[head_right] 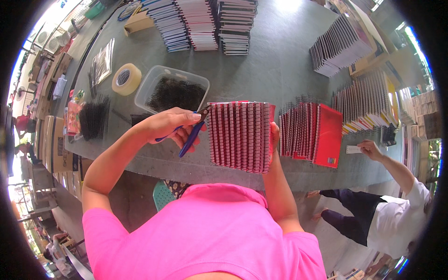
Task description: The person assembles spiral-bound notebooks by inserting plastic spiral coils into pre-punched holes and using a pair of pliers to cut and crimp the ends of the wire. The person handles several notebooks one at a time, organizes them into stacks by color, and places them into a cardboard box.
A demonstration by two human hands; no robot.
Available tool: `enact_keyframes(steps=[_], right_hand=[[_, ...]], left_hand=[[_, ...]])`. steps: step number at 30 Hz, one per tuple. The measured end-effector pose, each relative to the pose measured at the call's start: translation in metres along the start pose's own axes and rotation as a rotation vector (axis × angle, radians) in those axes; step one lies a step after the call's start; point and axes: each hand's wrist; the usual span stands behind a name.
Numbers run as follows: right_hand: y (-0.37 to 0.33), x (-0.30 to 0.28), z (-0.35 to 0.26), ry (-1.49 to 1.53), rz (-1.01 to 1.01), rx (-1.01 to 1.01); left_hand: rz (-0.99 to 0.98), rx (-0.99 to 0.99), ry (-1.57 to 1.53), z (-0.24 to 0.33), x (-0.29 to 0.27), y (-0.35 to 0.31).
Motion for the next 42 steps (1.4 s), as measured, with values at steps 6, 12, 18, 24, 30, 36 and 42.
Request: enact_keyframes(steps=[6, 12, 18, 24, 30, 36, 42], right_hand=[[-0.021, -0.01, -0.004, -0.199, 0.062, -0.213], [0.013, -0.003, -0.001, 0.039, -0.006, 0.082], [0.006, 0.012, -0.002, 0.21, -0.017, -0.007], [0.006, -0.015, -0.001, 0.298, -0.068, -0.027], [0.004, -0.022, -0.012, 0.316, -0.087, -0.009], [0.007, -0.053, -0.003, 0.401, -0.112, 0.072], [-0.008, -0.043, -0.01, 0.182, -0.01, 0.005]], left_hand=[[0.694, 0.178, 1.262, 0.001, 0.026, 0.021], [0.292, 0.099, 0.416, -0.013, -0.003, 0.01], [0.389, 0.306, 0.144, -0.014, 0.015, 0.012], [0.271, 0.287, 0.059, -0.021, 0.009, 0.021], [0.274, 0.219, -0.008, -0.011, 0.024, 0.028], [0.239, 0.19, 0.085, -0.014, 0.015, 0.021], [0.17, 0.118, -0.054, 0.009, 0.023, 0.026]])
Point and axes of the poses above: each hand's wrist, its own y-axis towards the middle knuckle, its own x-axis out of the palm, z = x × y, and after that the axes turned 10 degrees about y, right-handed
